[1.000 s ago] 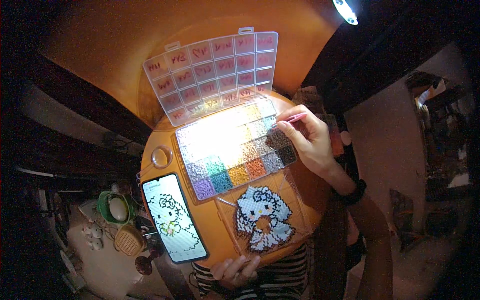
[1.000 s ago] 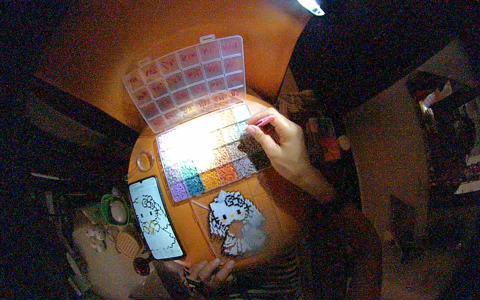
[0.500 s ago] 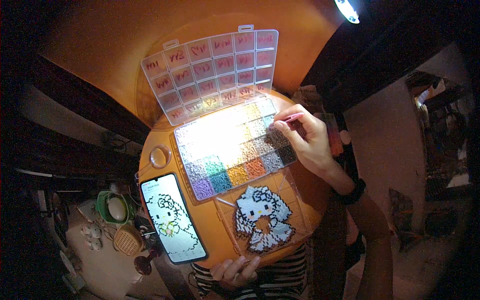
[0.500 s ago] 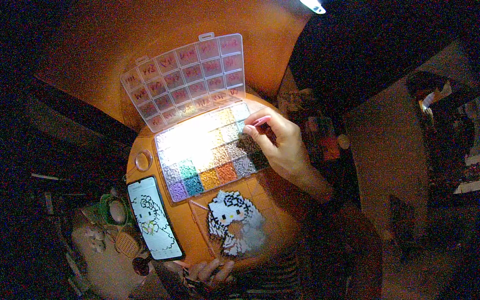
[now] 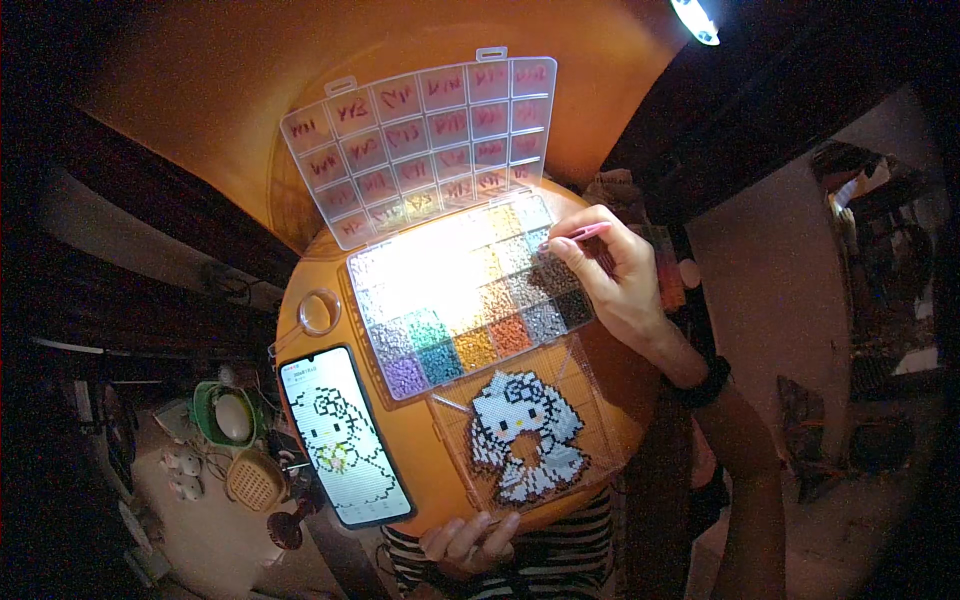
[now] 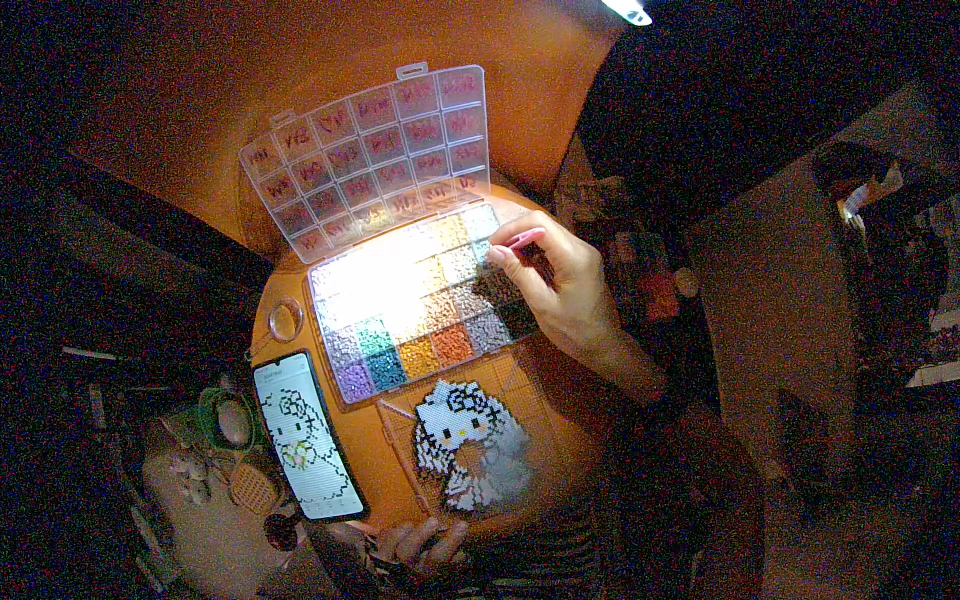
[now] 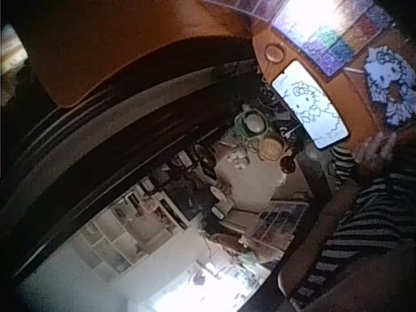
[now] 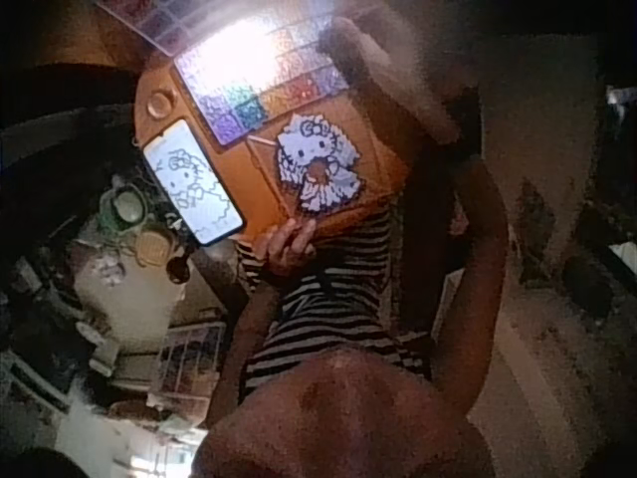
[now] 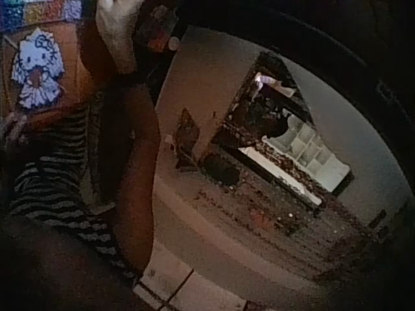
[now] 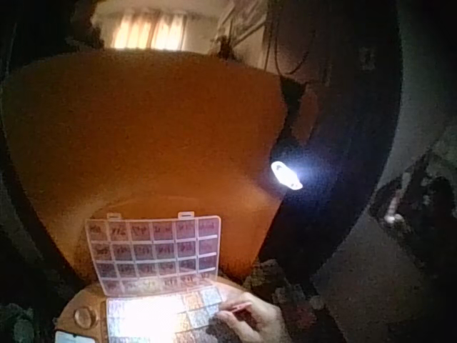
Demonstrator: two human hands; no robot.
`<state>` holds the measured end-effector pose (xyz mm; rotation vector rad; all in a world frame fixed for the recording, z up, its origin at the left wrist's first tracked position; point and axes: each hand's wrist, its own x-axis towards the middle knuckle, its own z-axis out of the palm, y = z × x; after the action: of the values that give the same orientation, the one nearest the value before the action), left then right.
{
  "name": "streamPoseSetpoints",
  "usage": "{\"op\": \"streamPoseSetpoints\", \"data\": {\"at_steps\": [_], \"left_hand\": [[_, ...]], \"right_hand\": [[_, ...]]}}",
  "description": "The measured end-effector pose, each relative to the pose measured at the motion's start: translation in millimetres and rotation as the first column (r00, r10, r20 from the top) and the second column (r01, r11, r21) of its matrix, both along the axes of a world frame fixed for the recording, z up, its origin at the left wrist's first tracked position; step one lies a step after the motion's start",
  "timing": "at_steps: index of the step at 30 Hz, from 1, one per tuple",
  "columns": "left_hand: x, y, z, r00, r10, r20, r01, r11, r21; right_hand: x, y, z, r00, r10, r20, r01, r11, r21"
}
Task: Placing small colored beads onto a Hello Kitty pattern using a specialized pen tool.
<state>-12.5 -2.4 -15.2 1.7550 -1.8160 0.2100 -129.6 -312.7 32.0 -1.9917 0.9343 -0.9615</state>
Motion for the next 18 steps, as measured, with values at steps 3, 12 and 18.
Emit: {"op": "streamPoseSetpoints", "data": {"at_steps": [3, 12, 18], "left_hand": [[-0.5, 0.9, 1.4, 1.0, -0.002, 0.002, 0.002, 0.999, 0.038], [-1.7, -3.3, 1.7, 0.999, 0.033, 0.039, -0.032, 0.999, -0.019], [2.9, 1.3, 9.9, 0.999, -0.046, 0.009, 0.045, 0.995, 0.085]], "right_hand": [[0.6, -0.3, 0.7, 1.0, 0.002, -0.016, -0.002, 1.0, -0.01], [2.0, -2.0, -1.5, 0.999, 0.006, -0.035, -0.008, 0.999, -0.047], [0.3, -1.3, -1.0, 1.0, 0.001, -0.023, -0.002, 0.999, -0.045]]}}
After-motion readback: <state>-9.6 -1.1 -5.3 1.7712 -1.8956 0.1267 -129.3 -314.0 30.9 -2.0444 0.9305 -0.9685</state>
